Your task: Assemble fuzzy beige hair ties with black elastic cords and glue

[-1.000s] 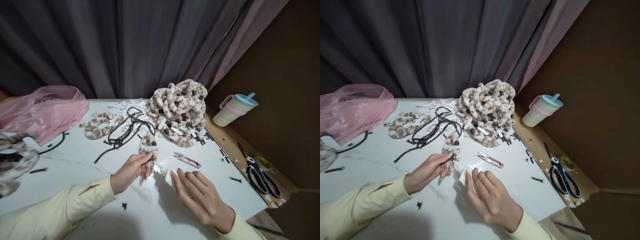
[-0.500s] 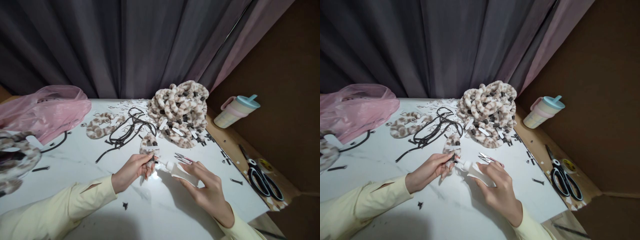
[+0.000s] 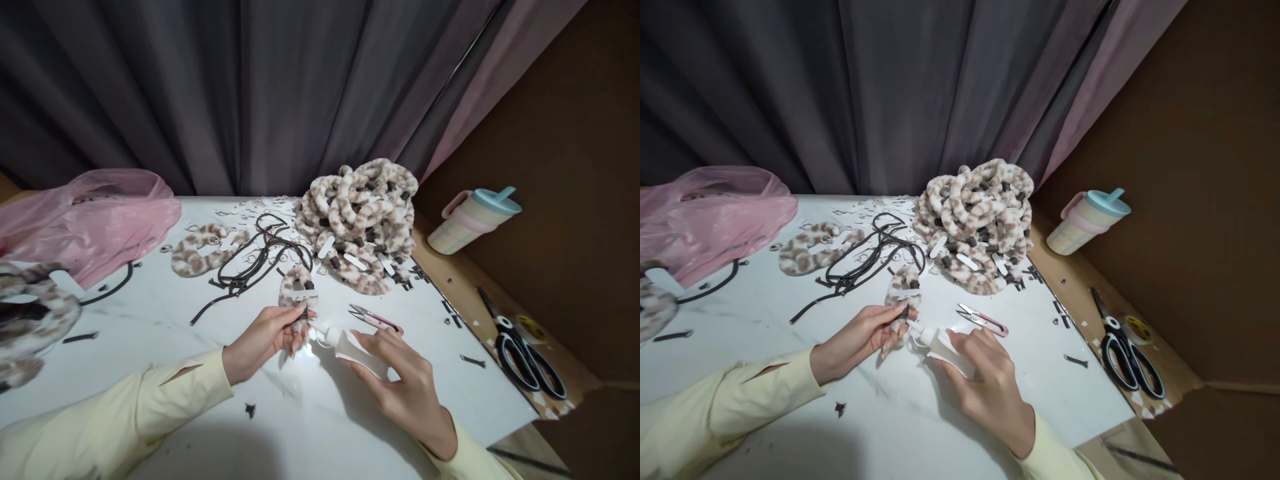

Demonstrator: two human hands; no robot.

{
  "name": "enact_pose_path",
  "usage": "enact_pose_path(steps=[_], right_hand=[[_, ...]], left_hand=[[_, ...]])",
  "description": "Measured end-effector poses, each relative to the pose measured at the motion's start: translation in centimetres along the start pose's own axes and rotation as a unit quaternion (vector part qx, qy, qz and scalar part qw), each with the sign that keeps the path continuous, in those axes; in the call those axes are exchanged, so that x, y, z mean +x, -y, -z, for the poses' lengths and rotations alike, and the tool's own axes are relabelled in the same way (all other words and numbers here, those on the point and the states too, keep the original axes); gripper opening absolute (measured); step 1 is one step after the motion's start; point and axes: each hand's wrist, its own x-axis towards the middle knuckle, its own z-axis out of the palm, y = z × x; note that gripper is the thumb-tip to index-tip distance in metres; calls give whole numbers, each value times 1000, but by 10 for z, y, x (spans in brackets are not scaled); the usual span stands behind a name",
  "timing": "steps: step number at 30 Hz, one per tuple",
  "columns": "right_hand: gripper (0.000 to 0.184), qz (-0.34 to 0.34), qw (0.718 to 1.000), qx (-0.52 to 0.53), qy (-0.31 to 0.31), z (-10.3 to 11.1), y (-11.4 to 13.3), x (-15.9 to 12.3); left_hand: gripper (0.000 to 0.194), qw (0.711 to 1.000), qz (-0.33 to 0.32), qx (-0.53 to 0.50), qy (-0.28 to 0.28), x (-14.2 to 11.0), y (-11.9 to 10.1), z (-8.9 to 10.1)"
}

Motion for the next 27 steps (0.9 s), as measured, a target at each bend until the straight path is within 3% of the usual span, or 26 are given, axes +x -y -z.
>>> enact_pose_path(steps=[7,10,12,14,16,18,27], right_hand=[[16,-41,999,-1,-32,2,3,-4],[14,-167,985,50,-2,7,7,0],[21,-290,946,131,61,11,6,6],[26,-388,883,238,114,16,2,13],[25,-440,822,336,134,18,-5,20],[24,-464,778,396,147,18,-12,26],[24,-521,699,453,186,4,-31,30]], left_hand=[[30,1000,-1,11,3,1,1,0],[30,1000,-7,16,5,0,1,-1],[31,1000,-6,19,5,0,1,0],[33,1000,-4,24,5,0,1,0],[35,999,-3,31,7,0,1,0],[35,999,-4,38,10,0,1,0],[36,998,-2,53,21,0,1,0]])
